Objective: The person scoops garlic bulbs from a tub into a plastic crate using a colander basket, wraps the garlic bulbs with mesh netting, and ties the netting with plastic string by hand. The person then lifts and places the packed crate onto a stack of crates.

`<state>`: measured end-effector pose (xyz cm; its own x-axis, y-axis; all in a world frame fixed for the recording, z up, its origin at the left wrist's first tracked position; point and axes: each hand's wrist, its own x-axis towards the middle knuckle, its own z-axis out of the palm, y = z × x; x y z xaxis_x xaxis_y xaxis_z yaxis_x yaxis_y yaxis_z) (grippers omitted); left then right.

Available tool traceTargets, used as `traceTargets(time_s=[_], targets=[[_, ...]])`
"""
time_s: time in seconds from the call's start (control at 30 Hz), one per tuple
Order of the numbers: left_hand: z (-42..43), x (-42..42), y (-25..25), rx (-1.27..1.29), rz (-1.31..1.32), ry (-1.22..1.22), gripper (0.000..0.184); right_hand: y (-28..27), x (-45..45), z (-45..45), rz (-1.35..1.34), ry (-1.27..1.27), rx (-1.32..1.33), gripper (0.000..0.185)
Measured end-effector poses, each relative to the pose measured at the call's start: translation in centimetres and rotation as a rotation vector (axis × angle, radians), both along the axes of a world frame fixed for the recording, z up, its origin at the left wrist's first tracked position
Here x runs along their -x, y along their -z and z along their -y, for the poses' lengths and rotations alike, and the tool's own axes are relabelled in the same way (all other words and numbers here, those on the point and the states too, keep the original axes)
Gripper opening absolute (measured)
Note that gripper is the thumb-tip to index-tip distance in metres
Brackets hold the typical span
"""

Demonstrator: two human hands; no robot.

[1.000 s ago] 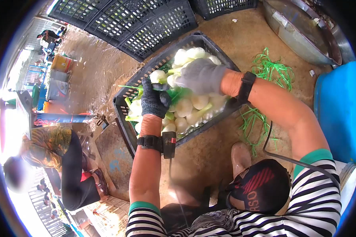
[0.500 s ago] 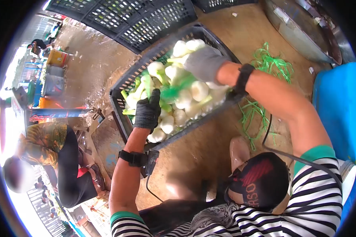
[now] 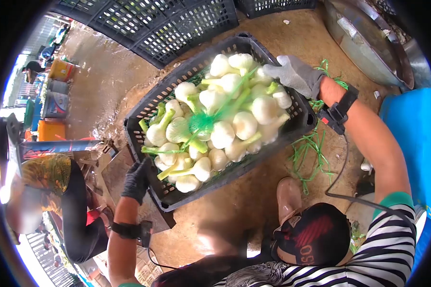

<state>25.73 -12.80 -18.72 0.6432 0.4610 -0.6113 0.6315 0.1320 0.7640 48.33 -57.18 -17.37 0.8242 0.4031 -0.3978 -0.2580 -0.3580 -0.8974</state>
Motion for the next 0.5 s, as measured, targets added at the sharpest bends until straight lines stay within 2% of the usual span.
traceTargets(time_s=[0.07, 0.1, 0.17, 0.23, 0.3, 0.37, 0.5], targets=[[1.6, -0.5, 2.2, -0.187, 0.005, -0.08, 0.015, -1.0, 0.1, -0.6, 0.12, -0.064, 0.117, 0.038], [1.7, -0.5, 2.9, -0.195, 0.031, -0.076, 0.014, -1.0, 0.2, -1.1, 0.291, -0.078, 0.464, 0.034], [1.8, 0.0, 3.0, -0.214, 0.074, -0.077, 0.014, -0.5, 0.3, -1.5, 0.281, -0.044, 0.441, 0.03], [3.1, -0.7, 2.4, -0.084, 0.106, -0.205, 0.012, -0.4, 0.5, -2.3, 0.216, 0.077, 0.274, 0.026], [4.6, -1.6, 1.2, -0.014, 0.156, -0.286, 0.013, 0.2, 0.1, -2.1, 0.231, 0.096, 0.363, 0.028], [4.2, -1.5, 1.5, 0.025, 0.115, -0.291, 0.018, 0.5, 0.1, -2.0, 0.243, 0.113, 0.385, 0.027], [3.8, -0.9, 1.8, 0.124, 0.124, -0.27, 0.021, 0.6, 0.0, -2.4, 0.128, 0.214, 0.228, 0.029]])
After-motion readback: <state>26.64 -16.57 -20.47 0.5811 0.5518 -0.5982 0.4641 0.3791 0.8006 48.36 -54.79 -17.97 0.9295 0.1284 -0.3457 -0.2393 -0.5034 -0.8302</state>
